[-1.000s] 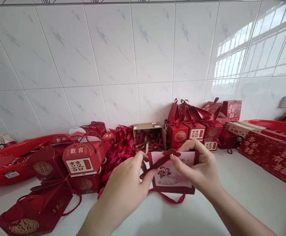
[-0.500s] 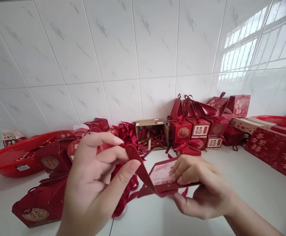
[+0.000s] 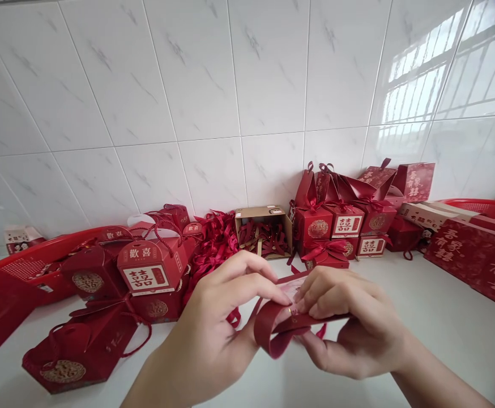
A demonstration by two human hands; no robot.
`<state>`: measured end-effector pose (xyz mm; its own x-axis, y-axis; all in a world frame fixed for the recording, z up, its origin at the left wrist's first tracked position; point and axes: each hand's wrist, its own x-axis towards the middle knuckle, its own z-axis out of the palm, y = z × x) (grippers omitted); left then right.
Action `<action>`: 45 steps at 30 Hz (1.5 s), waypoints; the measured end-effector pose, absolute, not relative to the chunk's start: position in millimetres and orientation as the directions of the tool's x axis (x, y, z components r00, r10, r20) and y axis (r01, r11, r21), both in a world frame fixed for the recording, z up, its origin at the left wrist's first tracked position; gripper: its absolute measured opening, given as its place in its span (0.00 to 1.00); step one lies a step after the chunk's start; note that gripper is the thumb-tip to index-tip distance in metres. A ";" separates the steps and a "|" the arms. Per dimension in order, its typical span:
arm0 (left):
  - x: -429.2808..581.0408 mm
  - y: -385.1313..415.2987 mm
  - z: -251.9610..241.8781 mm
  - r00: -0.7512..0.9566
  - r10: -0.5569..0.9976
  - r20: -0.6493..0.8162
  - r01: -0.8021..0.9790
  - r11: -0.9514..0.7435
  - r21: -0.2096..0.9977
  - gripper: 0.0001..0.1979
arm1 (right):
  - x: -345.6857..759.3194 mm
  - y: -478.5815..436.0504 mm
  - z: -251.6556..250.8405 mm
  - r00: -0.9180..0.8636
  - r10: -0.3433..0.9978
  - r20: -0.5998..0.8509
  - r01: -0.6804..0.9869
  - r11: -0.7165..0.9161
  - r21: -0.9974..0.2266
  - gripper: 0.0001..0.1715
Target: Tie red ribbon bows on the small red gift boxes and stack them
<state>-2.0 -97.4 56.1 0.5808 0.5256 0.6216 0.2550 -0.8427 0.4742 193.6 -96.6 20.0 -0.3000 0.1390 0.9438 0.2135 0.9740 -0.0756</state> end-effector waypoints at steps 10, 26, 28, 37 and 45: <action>10.0 -96.0 52.0 0.441 0.685 0.579 0.152 -0.693 0.704 0.07 | 196.9 -93.2 17.4 -0.249 0.189 0.950 0.221 0.966 -0.134 0.14; 3.4 -97.8 54.9 0.546 0.654 0.524 0.158 -0.694 0.703 0.07 | 200.5 -93.2 20.7 -0.231 0.178 0.957 0.188 0.973 -0.135 0.14; 1.5 -97.6 56.3 0.595 0.605 0.529 0.099 -0.709 0.699 0.09 | 200.7 -93.9 22.2 -0.220 0.160 0.962 0.182 0.976 -0.121 0.13; 12.7 -83.4 43.9 0.532 0.334 0.778 -0.128 -0.877 0.463 0.13 | 197.3 -93.9 23.6 -0.114 -0.036 0.993 0.163 0.985 0.055 0.13; 4.6 -86.7 45.7 0.531 0.175 0.829 0.041 -0.983 0.181 0.20 | 200.2 -111.3 32.2 -0.269 0.181 0.946 0.468 0.883 -0.036 0.20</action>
